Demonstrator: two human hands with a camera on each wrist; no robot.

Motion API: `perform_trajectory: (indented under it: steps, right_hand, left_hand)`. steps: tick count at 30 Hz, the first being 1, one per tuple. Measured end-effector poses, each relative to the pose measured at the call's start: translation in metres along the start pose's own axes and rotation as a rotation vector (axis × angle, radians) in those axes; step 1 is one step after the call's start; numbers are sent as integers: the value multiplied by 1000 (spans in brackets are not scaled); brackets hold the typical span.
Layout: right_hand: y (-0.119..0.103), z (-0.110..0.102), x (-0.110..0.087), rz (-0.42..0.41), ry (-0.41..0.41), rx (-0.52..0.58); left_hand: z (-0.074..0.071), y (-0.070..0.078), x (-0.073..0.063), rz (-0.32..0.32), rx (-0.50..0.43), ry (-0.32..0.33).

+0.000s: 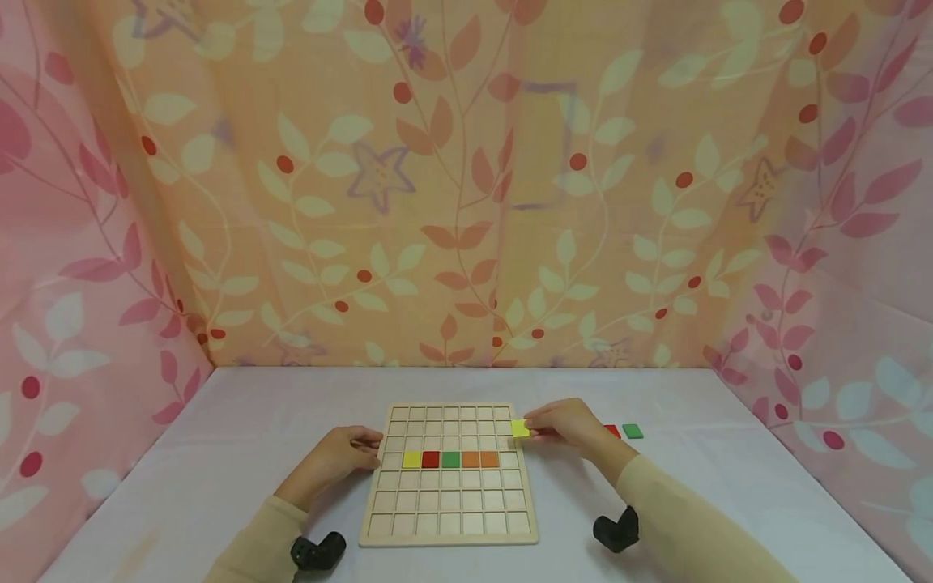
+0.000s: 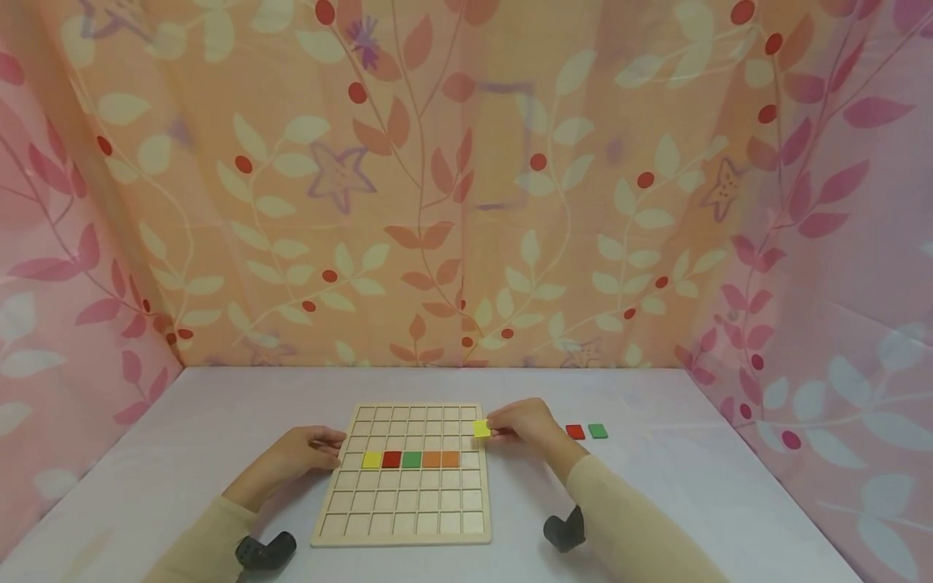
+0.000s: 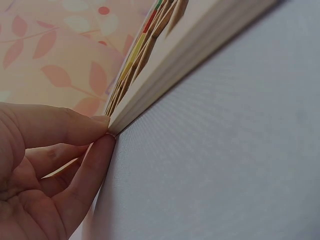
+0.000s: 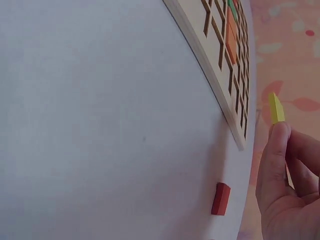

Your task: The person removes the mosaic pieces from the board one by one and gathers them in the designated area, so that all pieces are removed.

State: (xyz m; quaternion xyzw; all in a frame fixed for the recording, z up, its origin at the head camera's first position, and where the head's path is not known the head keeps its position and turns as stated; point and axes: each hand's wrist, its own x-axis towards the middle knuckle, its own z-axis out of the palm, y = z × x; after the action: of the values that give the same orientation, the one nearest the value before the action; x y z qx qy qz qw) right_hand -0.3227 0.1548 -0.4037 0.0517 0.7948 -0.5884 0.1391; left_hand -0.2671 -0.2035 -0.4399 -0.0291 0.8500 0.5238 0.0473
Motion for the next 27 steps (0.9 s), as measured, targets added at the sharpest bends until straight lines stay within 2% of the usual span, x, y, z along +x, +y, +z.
perform_trajectory:
  steps: [11,16,27]
  right_hand:
    - [10,-34,-6,14,45,-28]
    - [11,-50,-9,32,70,-63]
    - [12,-81,-18,70,67,-100]
  left_hand:
    - [0,0,0,-13,-16,-6]
    - [-1,2,0,-1,-9,-21]
    - [0,0,0,-12,3,-2]
